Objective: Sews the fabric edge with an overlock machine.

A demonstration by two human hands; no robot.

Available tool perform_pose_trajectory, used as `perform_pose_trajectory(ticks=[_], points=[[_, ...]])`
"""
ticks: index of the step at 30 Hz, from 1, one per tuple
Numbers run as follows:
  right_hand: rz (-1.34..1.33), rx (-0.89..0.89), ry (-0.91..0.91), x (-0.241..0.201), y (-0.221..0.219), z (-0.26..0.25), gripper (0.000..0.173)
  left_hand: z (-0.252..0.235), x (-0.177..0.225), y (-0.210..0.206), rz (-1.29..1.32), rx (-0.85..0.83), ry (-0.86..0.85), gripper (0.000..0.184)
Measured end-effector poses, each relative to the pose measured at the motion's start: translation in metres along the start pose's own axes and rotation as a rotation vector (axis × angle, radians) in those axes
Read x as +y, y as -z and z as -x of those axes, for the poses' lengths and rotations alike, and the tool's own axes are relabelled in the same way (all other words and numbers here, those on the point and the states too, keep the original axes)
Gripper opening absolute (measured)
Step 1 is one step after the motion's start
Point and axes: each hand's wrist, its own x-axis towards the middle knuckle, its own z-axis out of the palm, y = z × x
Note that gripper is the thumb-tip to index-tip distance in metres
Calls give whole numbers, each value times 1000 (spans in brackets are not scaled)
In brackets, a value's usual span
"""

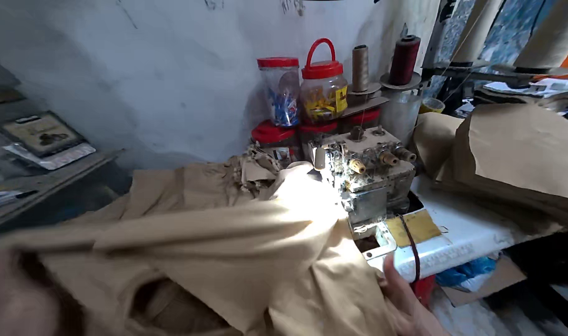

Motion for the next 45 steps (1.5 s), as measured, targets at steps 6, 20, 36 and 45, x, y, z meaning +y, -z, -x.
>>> perform_pose_trajectory(ticks=[6,20,36,45], points=[[460,188,73,-20,-20,-36,19,-15,26,-46,-133,-314,-399,57],[624,419,206,-45,-46,-54,19,101,73,-109,46,-560,-782,26],[864,478,472,-22,-35,-59,29,138,140,-148,83,-433,-817,19],[484,299,256,-45,-25,-58,6,107,109,-113,334,-688,-497,15]])
